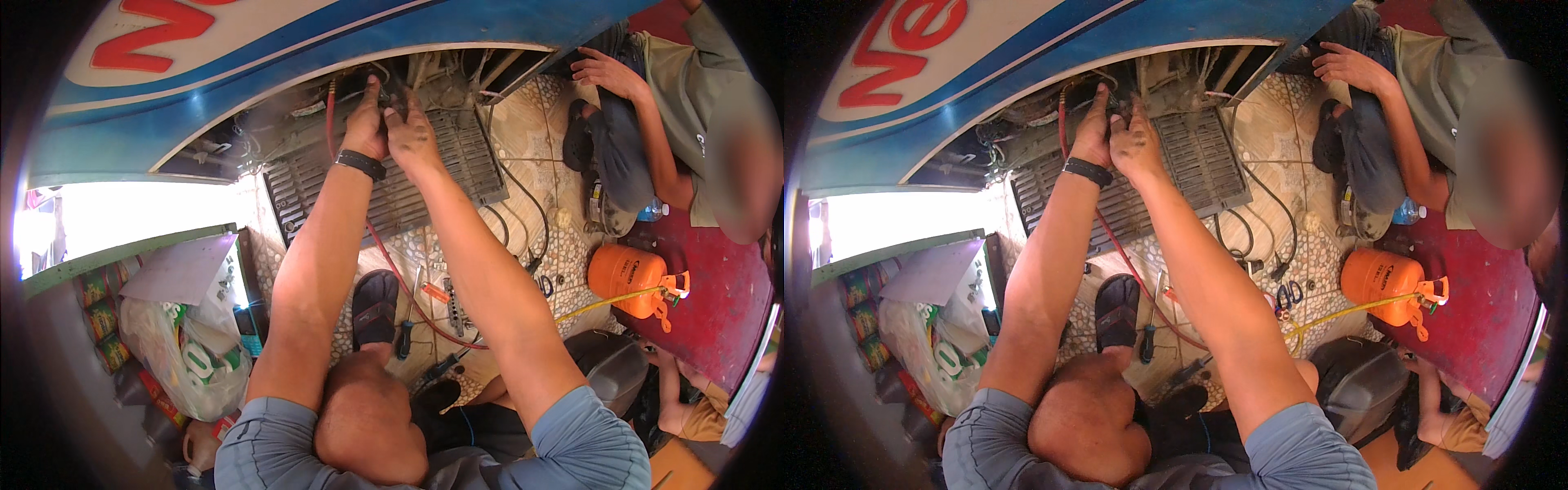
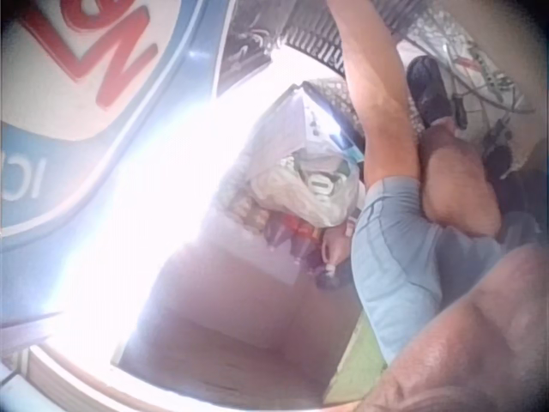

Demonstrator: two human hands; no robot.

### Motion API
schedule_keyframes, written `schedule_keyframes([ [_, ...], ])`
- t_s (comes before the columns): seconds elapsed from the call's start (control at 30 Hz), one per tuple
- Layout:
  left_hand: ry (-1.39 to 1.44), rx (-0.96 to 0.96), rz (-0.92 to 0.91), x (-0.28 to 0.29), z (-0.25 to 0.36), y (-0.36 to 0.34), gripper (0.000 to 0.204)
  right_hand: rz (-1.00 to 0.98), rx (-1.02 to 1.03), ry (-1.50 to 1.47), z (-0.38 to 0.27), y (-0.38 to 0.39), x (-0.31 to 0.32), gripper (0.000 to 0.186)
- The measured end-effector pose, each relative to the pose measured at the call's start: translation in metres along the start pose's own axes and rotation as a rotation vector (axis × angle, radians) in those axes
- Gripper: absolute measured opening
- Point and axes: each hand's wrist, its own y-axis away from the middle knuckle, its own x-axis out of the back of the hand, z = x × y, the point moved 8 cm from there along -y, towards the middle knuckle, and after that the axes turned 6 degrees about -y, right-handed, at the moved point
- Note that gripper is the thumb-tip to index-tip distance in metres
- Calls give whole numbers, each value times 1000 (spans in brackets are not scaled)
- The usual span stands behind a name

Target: The person works on the internal components of a refrigerator by hand, using a pressure gauge and a wrench to adjust fittings on the compressor and tubing.

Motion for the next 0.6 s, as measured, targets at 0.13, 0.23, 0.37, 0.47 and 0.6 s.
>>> schedule_keyframes([
  [0.13, 140, 99, -23, 3, -11, -1, 46, -39, -48, 42, -7, 11, 4, 57],
  [0.23, 206, 192, -113, 4, -20, 4, 40, -7, -41, 158, -10, 20, 10, 57],
  [0.37, 99, 153, -247, 17, -30, 18, 43, 11, -9, 205, -11, 24, 17, 57],
  [0.47, 15, 109, -215, 30, -28, 27, 43, 10, 44, 175, -10, 17, 14, 56],
  [0.6, -58, 63, -146, 38, -35, 50, 34, 68, 235, 329, -15, -10, 10, 58],
])
